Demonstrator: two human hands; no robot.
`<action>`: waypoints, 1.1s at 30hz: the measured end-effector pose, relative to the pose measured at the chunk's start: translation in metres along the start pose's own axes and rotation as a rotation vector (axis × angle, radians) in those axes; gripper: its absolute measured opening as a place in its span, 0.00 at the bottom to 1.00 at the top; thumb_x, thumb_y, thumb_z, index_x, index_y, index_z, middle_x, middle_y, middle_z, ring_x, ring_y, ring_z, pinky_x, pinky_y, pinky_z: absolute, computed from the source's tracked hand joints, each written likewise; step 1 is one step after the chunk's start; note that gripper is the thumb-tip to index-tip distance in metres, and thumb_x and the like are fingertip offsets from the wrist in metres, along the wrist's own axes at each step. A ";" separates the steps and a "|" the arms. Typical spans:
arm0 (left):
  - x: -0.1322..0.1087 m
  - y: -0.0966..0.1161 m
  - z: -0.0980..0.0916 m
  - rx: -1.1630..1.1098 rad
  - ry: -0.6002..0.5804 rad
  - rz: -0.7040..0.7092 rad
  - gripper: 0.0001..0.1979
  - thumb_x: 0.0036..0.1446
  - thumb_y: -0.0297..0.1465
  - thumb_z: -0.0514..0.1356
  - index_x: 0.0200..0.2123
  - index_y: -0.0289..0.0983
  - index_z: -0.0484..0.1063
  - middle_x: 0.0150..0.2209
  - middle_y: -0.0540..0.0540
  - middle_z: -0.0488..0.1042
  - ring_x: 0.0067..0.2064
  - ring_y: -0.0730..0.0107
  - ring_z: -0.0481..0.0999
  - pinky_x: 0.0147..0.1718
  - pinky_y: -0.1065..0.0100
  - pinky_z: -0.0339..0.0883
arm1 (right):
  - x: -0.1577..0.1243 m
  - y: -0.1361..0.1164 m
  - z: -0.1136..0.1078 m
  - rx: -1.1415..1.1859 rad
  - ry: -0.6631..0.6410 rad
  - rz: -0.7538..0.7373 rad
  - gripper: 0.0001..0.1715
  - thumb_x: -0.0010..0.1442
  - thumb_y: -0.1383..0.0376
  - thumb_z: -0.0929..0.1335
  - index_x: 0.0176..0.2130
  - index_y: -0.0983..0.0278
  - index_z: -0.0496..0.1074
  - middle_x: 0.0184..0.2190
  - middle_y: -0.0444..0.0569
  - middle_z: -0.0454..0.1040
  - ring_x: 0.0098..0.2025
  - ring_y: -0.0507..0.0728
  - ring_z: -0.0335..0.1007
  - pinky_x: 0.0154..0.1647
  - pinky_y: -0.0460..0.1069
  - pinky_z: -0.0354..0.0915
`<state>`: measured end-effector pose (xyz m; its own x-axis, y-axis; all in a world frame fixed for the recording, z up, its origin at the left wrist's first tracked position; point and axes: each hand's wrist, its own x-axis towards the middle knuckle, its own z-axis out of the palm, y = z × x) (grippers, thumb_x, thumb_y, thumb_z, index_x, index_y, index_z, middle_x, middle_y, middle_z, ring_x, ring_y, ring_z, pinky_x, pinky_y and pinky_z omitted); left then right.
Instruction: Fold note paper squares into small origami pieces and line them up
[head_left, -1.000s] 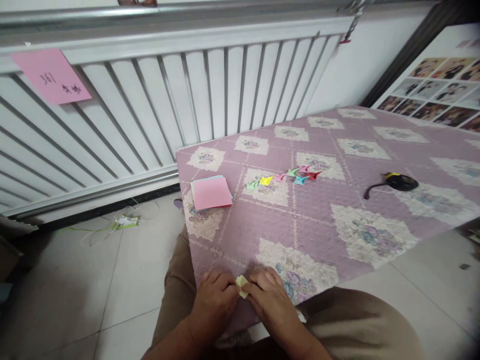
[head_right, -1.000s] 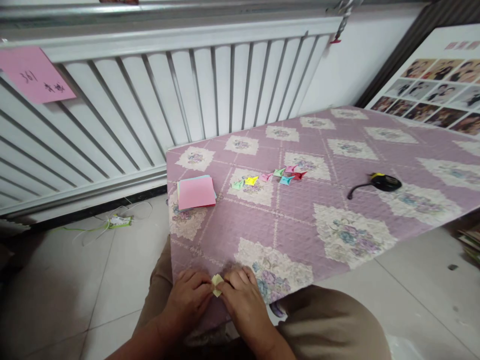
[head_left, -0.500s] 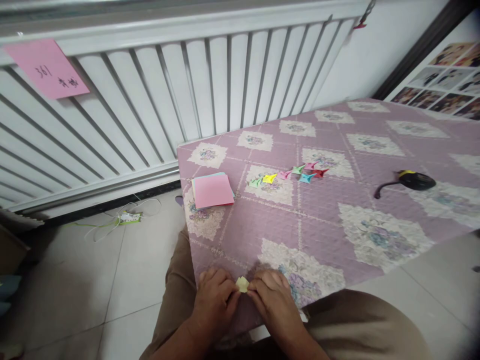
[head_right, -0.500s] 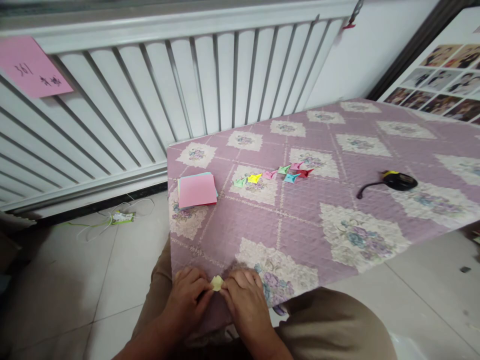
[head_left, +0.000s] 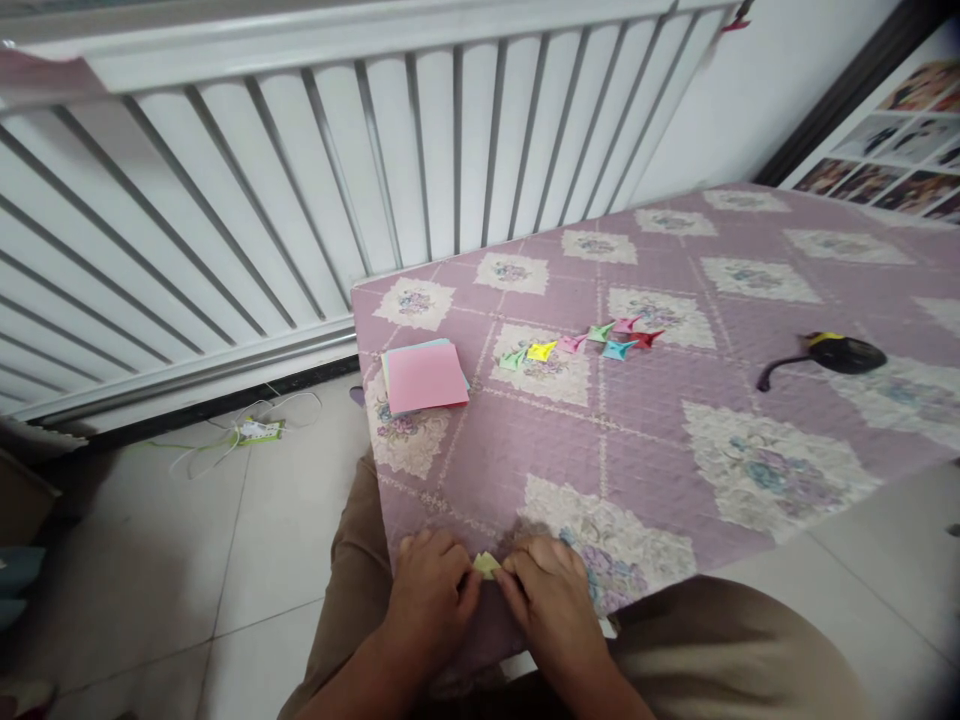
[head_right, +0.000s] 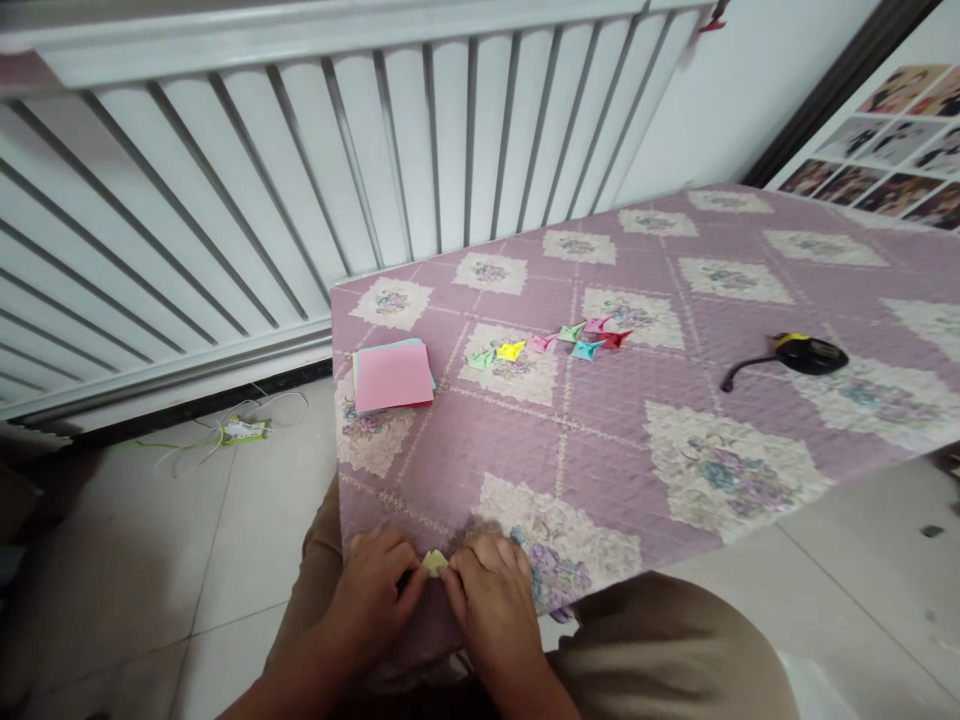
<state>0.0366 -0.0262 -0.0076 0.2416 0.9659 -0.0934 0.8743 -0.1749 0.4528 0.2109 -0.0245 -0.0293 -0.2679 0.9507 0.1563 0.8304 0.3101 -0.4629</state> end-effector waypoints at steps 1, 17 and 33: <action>0.001 0.000 -0.001 0.013 -0.014 -0.005 0.10 0.59 0.32 0.54 0.26 0.39 0.68 0.32 0.48 0.71 0.38 0.62 0.67 0.40 0.59 0.56 | 0.000 0.000 0.001 -0.009 0.007 0.005 0.09 0.61 0.63 0.65 0.27 0.59 0.68 0.31 0.46 0.69 0.37 0.58 0.62 0.42 0.54 0.53; 0.020 0.006 -0.016 0.086 -0.212 -0.090 0.10 0.60 0.34 0.55 0.28 0.38 0.71 0.34 0.48 0.73 0.40 0.60 0.69 0.38 0.60 0.57 | 0.003 -0.003 0.007 -0.061 0.054 0.071 0.15 0.60 0.60 0.66 0.23 0.59 0.67 0.26 0.45 0.67 0.35 0.57 0.60 0.38 0.52 0.52; 0.008 -0.020 0.014 0.147 0.107 0.507 0.09 0.65 0.29 0.51 0.37 0.39 0.70 0.37 0.48 0.71 0.39 0.65 0.68 0.40 0.62 0.58 | 0.004 -0.008 0.003 -0.022 0.078 0.113 0.11 0.60 0.61 0.67 0.25 0.59 0.68 0.28 0.45 0.68 0.35 0.58 0.62 0.39 0.53 0.55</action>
<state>0.0269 -0.0180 -0.0298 0.6110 0.7663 0.1987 0.7110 -0.6415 0.2881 0.2016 -0.0229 -0.0278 -0.1344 0.9759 0.1722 0.8637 0.2005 -0.4625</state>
